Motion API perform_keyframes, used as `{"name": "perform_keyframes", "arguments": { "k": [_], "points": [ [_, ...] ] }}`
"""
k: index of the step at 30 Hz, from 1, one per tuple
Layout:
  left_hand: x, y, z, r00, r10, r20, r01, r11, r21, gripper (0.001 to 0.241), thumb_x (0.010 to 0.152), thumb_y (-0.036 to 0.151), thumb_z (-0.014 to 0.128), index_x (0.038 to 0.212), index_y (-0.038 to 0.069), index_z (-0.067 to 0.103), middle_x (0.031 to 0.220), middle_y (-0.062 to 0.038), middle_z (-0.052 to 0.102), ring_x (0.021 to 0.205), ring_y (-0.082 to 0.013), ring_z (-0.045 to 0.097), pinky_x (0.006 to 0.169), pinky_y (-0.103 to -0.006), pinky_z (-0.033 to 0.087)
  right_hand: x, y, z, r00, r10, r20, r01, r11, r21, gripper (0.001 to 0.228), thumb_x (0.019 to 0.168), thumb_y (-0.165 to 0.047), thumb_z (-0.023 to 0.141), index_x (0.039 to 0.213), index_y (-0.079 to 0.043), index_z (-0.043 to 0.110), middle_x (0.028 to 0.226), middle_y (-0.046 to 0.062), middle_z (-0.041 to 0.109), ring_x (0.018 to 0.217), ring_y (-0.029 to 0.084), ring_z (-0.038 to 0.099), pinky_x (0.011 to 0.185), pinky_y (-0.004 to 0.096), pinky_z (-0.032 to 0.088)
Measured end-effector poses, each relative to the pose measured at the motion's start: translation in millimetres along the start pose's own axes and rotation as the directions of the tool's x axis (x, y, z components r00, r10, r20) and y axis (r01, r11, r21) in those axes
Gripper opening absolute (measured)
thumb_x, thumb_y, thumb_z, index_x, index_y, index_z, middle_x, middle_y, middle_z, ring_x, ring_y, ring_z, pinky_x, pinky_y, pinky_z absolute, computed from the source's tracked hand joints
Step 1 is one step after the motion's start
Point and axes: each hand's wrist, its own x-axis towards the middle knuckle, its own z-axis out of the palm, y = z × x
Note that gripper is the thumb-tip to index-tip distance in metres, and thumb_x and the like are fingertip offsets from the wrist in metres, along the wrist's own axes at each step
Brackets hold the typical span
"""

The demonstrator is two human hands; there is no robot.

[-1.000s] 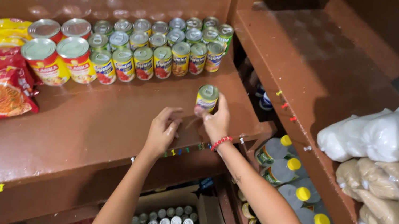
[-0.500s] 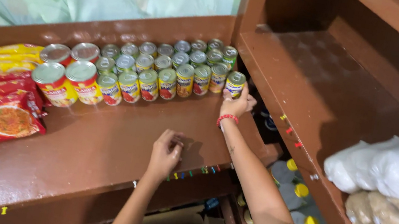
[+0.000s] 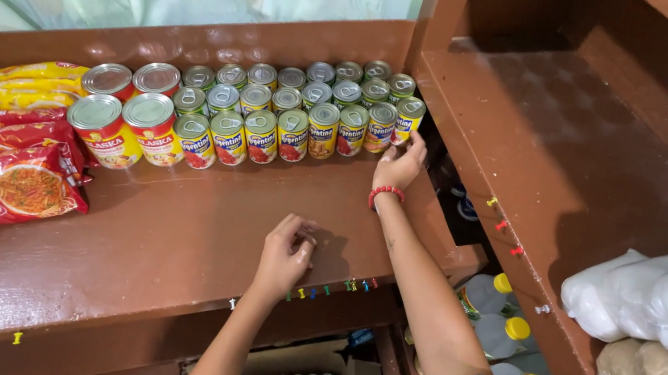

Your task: Transfer canned goods from a cardboard box onto a wooden storage shelf.

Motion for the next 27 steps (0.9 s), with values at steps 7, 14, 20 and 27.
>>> {"name": "perform_keyframes", "arguments": {
  "k": [7,14,20,27],
  "points": [
    [3,-1,0,1.0,0.002,0.002,-0.002,0.999,-0.045,0.024,0.083,-0.007,0.052,0.102,-0.006,0.066,0.097,-0.01,0.062,0.077,-0.014,0.066,0.053,-0.0278,0.063,7,10,9,1.0,-0.021,0.006,0.022,0.997,-0.068,0.069,0.075,0.012,0.068,0.139,-0.004,0.048,0.131,0.021,0.059,0.121,0.039,0.059,0.104,0.045,0.047],
    [6,-11,1,0.998,0.048,-0.033,-0.046,0.997,0.061,0.024,0.08,-0.004,0.053,0.099,-0.004,0.068,0.091,-0.011,0.064,0.074,-0.0187,0.067,0.059,-0.0303,0.059,-12,1,-11,0.987,-0.017,0.16,0.013,1.0,0.025,0.068,0.08,0.01,0.061,0.145,-0.004,0.045,0.138,0.02,0.058,0.129,0.036,0.058,0.108,0.041,0.047],
    [5,-34,5,0.965,0.262,-0.027,-0.254,0.952,0.168,0.02,0.079,-0.003,0.058,0.096,-0.002,0.068,0.09,-0.014,0.065,0.083,-0.0241,0.067,0.075,-0.0349,0.055,-82,-65,-94,0.899,0.09,0.428,-0.158,0.979,0.127,0.051,0.09,0.007,0.06,0.139,-0.007,0.054,0.136,0.015,0.06,0.129,0.029,0.06,0.103,0.036,0.052],
    [-79,11,-14,0.928,0.325,0.18,-0.312,0.945,-0.095,0.022,0.086,-0.011,0.053,0.1,0.0,0.065,0.092,-0.013,0.063,0.08,-0.0237,0.067,0.071,-0.0323,0.054,-201,-142,-218,0.94,-0.005,0.342,-0.033,0.994,0.106,0.025,0.097,0.009,0.055,0.116,-0.002,0.064,0.115,0.009,0.063,0.109,0.019,0.064,0.096,0.029,0.053]
  ]
}}
